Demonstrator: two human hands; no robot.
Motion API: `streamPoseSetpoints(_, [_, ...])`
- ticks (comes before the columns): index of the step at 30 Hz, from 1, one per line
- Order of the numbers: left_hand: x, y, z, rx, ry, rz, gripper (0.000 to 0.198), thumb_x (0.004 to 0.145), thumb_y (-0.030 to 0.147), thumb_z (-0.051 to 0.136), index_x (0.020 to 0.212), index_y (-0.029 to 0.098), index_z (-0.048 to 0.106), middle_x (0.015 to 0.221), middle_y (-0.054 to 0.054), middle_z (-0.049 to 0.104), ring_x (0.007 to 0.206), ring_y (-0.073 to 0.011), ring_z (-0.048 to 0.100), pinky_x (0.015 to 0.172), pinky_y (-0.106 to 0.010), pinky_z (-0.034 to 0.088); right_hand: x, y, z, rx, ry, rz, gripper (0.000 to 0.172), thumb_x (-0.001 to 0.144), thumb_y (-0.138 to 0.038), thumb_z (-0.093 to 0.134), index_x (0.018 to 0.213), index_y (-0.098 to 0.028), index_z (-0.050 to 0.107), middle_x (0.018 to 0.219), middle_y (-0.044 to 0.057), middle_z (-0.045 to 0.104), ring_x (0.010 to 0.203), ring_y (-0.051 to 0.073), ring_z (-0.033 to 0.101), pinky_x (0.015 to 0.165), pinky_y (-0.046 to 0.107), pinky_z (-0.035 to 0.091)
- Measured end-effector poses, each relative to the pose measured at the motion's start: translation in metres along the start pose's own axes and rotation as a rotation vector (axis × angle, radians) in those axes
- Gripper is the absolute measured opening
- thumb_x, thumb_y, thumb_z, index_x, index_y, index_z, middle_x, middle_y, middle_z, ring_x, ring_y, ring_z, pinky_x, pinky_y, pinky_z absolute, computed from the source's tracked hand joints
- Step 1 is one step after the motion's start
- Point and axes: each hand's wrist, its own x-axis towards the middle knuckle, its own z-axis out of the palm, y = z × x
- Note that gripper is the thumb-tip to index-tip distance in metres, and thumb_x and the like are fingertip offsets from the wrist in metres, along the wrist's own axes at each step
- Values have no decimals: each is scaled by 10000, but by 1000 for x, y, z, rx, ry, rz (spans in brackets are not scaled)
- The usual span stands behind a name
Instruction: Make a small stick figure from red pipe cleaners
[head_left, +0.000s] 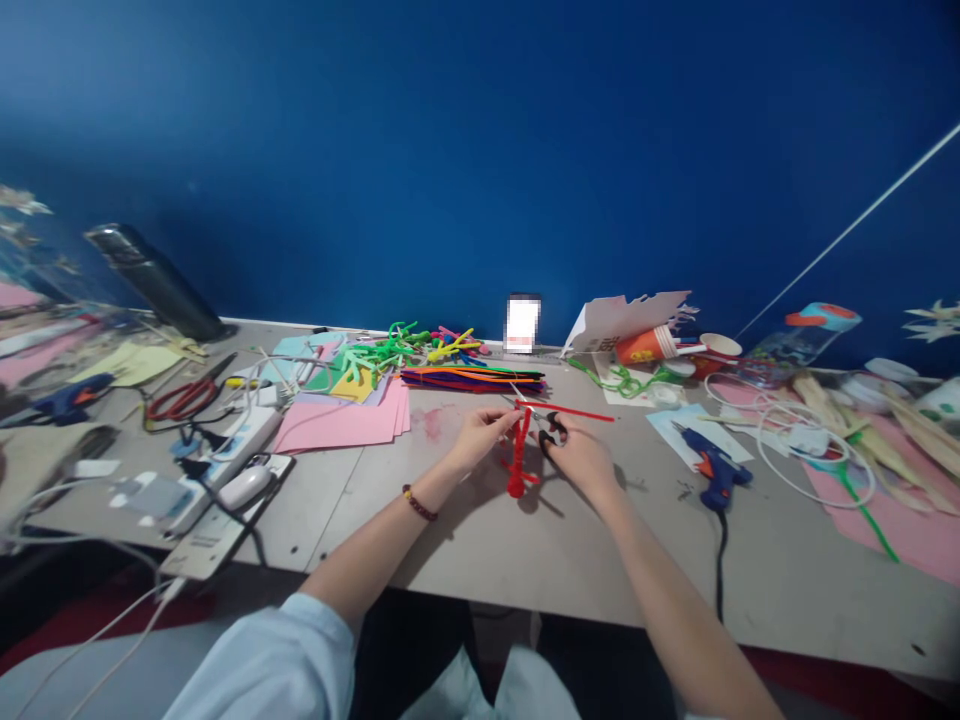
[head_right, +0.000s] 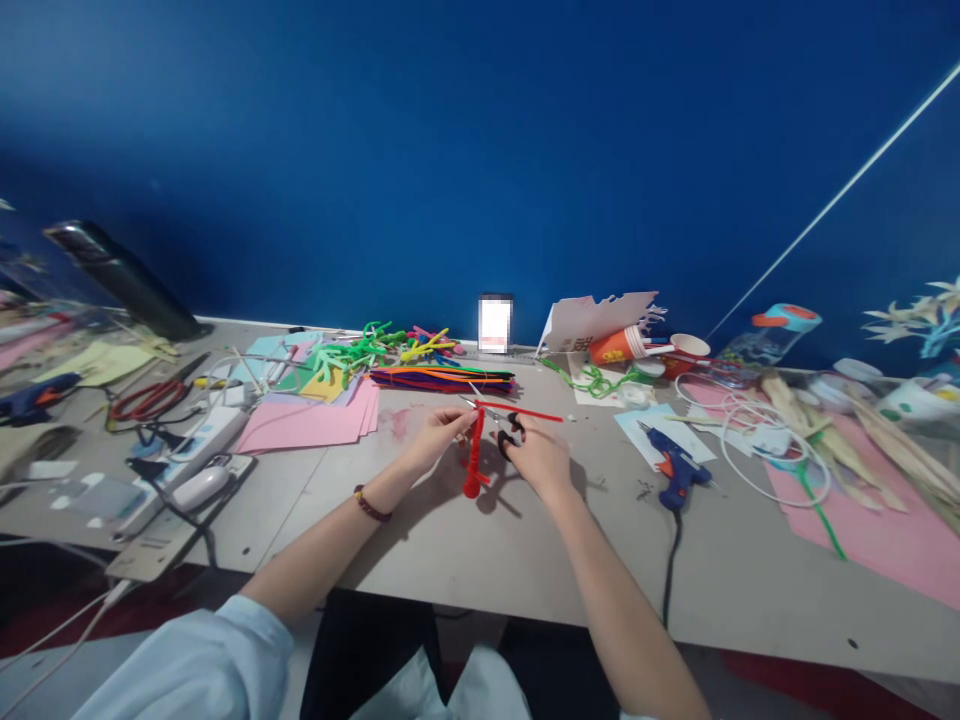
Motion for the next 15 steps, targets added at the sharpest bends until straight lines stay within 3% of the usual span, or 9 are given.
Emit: streamPoseSetpoints(15, [-2,-5,2,42,-30,-4,392,623,491,743,730,115,717,604,-43,642,507,-93,530,499,-214,401,-2,-6,3,-40,-5,-12,191,725,-302,610,897,-227,643,825,39,689,715,178,590,632,262,347])
